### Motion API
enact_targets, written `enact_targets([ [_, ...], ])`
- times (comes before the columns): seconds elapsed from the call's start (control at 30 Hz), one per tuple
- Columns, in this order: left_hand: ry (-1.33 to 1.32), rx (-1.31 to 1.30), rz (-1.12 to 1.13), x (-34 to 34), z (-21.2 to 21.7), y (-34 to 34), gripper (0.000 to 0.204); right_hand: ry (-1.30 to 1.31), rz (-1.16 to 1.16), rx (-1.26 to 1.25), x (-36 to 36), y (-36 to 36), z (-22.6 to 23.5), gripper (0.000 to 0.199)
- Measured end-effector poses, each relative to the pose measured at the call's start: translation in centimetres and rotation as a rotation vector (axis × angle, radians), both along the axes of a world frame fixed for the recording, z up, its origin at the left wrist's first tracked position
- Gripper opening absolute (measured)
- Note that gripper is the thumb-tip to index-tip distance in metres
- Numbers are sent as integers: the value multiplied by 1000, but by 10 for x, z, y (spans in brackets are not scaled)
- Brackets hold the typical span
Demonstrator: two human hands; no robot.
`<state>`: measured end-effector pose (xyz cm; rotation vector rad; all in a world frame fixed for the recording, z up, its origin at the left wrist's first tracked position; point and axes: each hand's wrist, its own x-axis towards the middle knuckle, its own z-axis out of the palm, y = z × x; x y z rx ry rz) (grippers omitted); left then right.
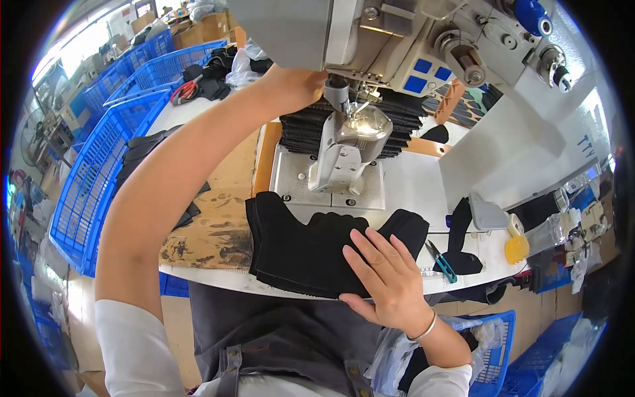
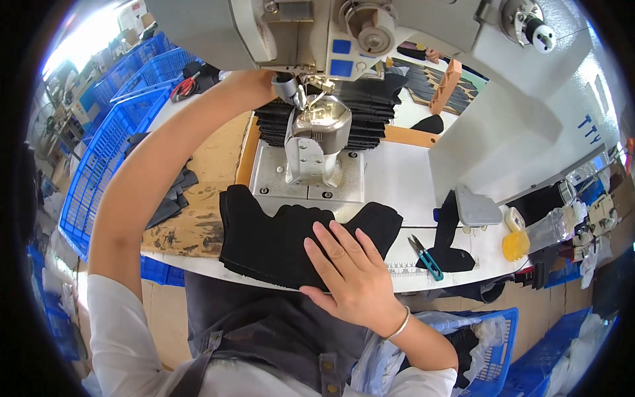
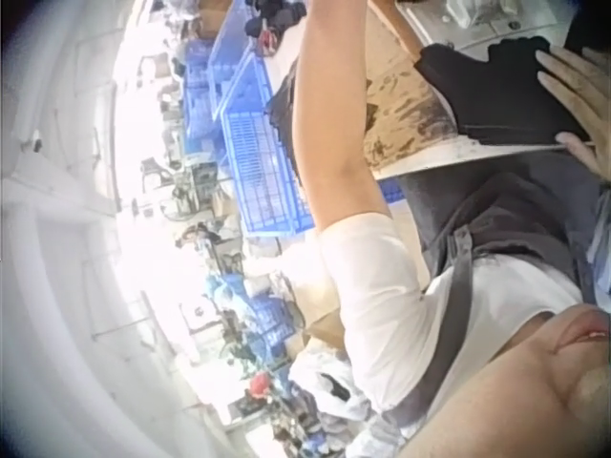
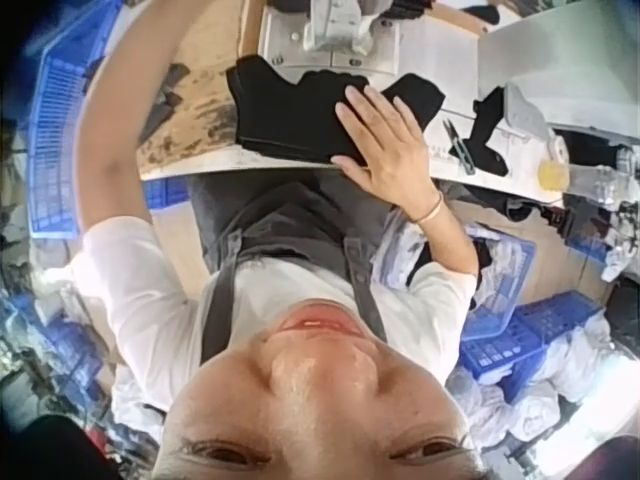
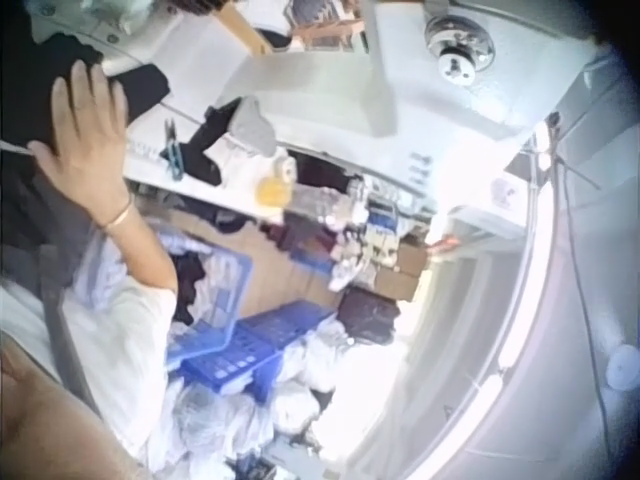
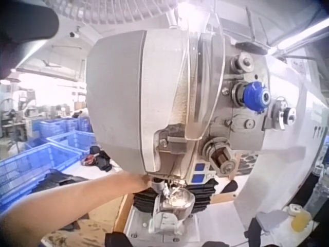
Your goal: The worker is aligning, inspecting, and stacking black fabric pieces, which are components of a shoe upper, at a manufacturing workstation.
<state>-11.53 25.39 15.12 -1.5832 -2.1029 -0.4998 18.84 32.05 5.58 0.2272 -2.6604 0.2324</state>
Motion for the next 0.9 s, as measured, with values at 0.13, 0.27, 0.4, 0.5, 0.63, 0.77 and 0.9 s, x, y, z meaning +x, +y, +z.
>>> enact_targets([
  [0.13, 312, 230, -25, -26, -20, 9, 18, 13, 15, -28, 2, 1, 3, 59],
  [0.27, 288, 221, -3, -40, -32, 2, 24, 24, 33, -47, 1, 2, -1, 60],
  [0.4, 67, -262, 225, -16, 1, 7, 41, 52, 7, -56, 2, 4, -3, 58],
  [0.5, -32, -465, 343, -23, 4, 6, 56, 58, 16, -61, 3, 3, -3, 58],
  [0.63, 78, -527, 394, -12, 8, 3, 56, 60, 15, -71, 5, 2, -4, 58],
  [0.77, -78, -743, 392, 7, 30, 4, 55, 77, 19, -79, 6, 2, -6, 58],
  [0.9, -271, -185, 150, 4, 9, -20, 44, 79, 16, -84, 7, 5, -6, 58],
])
